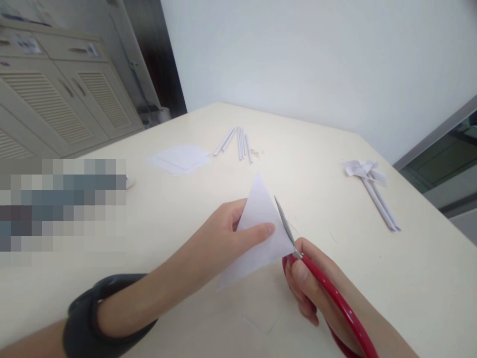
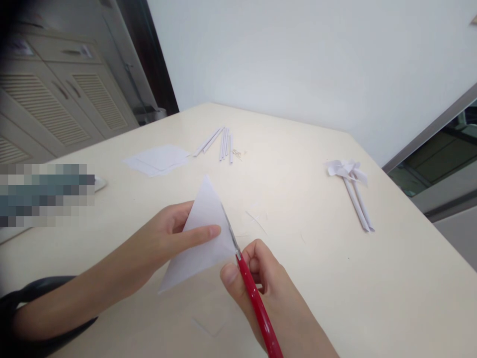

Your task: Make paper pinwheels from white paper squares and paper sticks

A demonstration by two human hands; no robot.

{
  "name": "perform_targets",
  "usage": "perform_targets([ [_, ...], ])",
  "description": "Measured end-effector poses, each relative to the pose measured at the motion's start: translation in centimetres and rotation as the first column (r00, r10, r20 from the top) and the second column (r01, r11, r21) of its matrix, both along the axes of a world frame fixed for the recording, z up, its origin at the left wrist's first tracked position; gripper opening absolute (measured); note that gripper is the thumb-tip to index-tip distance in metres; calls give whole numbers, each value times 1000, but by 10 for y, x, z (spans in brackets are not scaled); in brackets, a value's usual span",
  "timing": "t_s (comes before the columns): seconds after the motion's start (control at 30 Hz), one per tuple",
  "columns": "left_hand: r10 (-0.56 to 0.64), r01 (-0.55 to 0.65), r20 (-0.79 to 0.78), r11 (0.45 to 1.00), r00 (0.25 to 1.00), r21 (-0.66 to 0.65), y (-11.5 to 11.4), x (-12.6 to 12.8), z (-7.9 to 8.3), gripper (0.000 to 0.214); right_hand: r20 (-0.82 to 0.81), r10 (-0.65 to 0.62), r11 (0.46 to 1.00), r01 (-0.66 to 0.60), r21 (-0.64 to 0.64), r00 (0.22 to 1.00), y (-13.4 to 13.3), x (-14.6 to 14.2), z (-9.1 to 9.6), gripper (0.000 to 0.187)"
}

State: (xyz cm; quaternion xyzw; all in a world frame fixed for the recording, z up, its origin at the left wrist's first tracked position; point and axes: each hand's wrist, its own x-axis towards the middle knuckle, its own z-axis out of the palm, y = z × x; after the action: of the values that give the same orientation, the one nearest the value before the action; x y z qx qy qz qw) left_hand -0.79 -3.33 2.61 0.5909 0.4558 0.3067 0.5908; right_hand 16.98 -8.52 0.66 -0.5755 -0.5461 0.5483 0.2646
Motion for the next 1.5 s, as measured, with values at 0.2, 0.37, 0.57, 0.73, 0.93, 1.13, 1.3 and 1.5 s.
perform_targets([
  [0.2,5,-5,-17,1000,1000,-3,0,1,-1,22,32,-27,1000,27,-10,999,0,-2,4,41],
  [0.37,9,-9,-11,1000,1000,-9,0,1,0,23,21,-28,1000,28,-7,999,-4,1,4,37],
  [0.57,-1,1,-12,1000,1000,-9,1,1,0,23,23,-2,996,4,-88,1000,-4,0,6,40],
  [0.73,10,-10,-14,1000,1000,6,0,1,1,22,-33,27,997,-29,-75,999,-1,-3,9,39],
  [0.93,25,-25,17,999,1000,-22,0,1,0,22,-11,23,997,-24,-74,1000,0,-4,11,41],
  [1.13,-9,10,21,999,1000,-48,0,0,-1,22,35,33,995,-30,-93,999,2,-5,16,41],
  [1.3,66,-60,65,994,996,-92,-1,2,0,20,23,2,991,1,-132,1000,2,-5,16,40],
  [1.5,63,-52,188,997,980,-65,2,-1,-2,28,26,6,985,-2,-175,1000,0,-4,18,39],
])
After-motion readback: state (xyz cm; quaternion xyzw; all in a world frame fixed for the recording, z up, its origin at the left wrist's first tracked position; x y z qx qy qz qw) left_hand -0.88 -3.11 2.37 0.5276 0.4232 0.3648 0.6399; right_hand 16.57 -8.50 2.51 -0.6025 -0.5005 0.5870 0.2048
